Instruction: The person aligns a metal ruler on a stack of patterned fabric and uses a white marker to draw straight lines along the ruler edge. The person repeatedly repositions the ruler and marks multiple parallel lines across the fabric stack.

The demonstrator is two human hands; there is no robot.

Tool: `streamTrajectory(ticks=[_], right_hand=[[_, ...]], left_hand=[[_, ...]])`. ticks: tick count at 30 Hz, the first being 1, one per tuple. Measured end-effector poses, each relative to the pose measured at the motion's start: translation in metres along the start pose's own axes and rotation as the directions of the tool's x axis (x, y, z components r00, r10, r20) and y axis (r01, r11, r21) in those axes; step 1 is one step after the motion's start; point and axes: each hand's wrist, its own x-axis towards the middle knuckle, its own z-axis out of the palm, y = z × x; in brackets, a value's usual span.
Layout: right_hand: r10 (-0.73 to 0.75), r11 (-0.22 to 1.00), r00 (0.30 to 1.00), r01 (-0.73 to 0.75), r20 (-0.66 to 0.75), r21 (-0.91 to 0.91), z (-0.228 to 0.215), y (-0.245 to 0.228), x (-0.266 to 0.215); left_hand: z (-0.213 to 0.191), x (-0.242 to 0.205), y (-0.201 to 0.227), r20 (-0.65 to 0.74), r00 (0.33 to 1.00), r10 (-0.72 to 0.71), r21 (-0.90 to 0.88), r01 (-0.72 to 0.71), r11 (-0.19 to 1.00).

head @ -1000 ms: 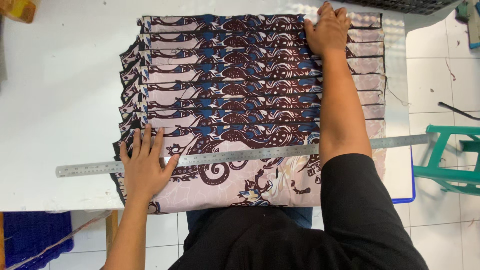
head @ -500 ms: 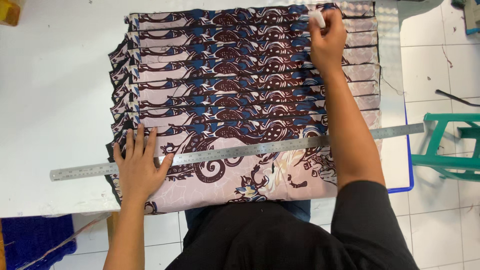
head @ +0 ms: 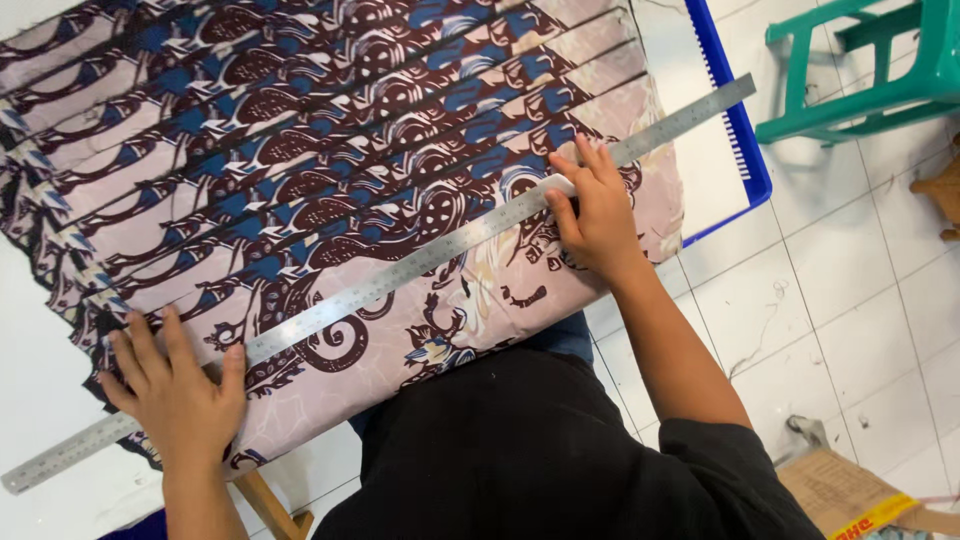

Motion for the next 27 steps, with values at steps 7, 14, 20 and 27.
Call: streamTrajectory(ticks=[7,14,20,27], right_hand=[[0.044,0.998,0.991,-0.05,-0.127,-0.049,0.01,-0.004,-0.032],[0.041,0.994,0.992,-0.053,-0.122,-0.098,0.009,-0.008,-0.03],[0.109,0.993,0.987,-0.114,-0.115,-0.038,0.01,-0.008,-0.026],[0.076,0.997,0.993,-0.077,-0.087,-0.011,0.006,-0.008,-0.023]], left_hand=[[0.006,-0.021,0.0,-0.212,0.976,0.051,0.065,-0.038,0.997],[0.021,-0.052,0.042,-0.346,0.938,0.015,0.012,-0.011,1.0],[0.02,-0.058,0.039,-0.29,0.955,0.053,0.032,-0.046,0.998],[0.014,-0.047,0.034,-0.121,0.993,-0.001,0.044,0.006,0.999]])
